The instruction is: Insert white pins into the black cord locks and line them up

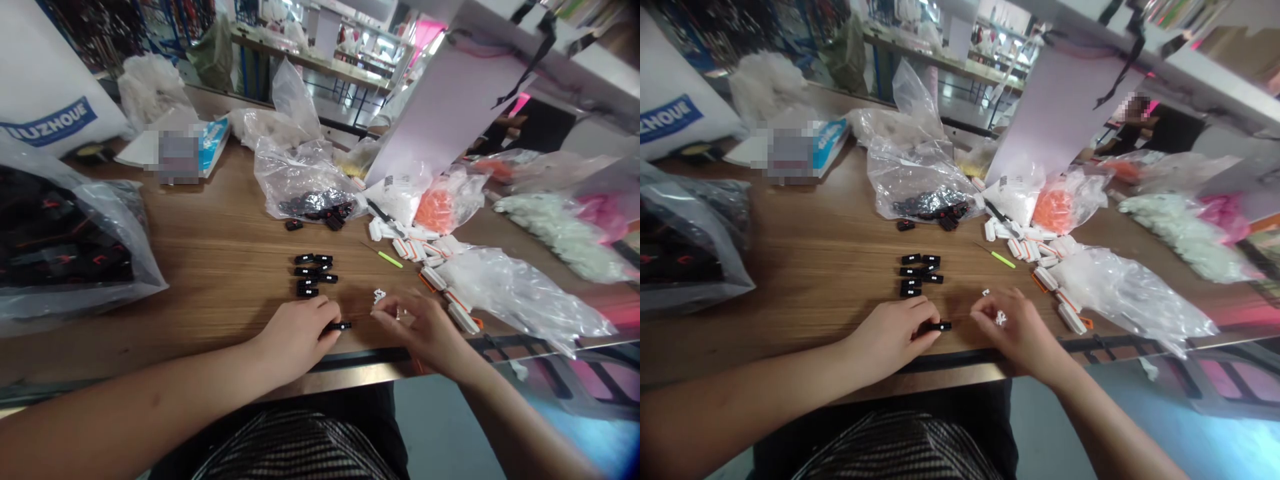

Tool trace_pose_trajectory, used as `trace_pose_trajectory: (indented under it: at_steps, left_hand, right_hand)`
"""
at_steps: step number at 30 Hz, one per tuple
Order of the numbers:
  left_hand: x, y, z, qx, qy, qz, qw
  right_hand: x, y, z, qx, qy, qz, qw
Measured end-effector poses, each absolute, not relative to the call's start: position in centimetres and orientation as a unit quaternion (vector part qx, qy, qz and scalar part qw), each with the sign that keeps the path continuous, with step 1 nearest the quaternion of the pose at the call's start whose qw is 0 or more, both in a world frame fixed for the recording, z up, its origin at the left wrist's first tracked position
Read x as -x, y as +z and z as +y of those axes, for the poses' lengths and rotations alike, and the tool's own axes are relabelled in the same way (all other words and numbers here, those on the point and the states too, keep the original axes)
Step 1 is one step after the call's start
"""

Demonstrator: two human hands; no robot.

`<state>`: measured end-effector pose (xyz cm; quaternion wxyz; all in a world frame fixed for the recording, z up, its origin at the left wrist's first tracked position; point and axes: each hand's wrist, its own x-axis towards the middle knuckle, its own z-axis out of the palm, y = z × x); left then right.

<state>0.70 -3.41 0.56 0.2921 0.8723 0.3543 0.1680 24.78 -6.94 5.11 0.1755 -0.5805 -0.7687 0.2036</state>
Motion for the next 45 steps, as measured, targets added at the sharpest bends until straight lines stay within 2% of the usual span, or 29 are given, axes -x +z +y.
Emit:
trace_pose_trajectory:
  at_steps: [6, 29, 40, 45]
  left_hand:
    - [-0.7, 0.6, -3.5, -0.877, 0.158, 0.355, 0.283]
    - [-0.7, 0.7, -3.3, -0.886, 0.147, 0.351, 0.265]
    - [-0.8, 0.5, -3.3, -0.872, 0.170, 0.350, 0.297]
    - [-0.7, 0.1, -3.4, -0.874, 0.184, 0.343, 0.290]
  right_hand:
    - [-20.6, 3.9, -7.4, 0.499, 0.175, -0.833, 0.161]
    - [-20.1, 4.6, -6.5, 0.471, 0.142, -0.867, 0.079]
    - [-20.2, 4.5, -7.6, 0.441, 0.019, -0.894, 0.080]
    - [-20.8, 4.5, -7.4, 0.461, 0.052, -0.879, 0.111]
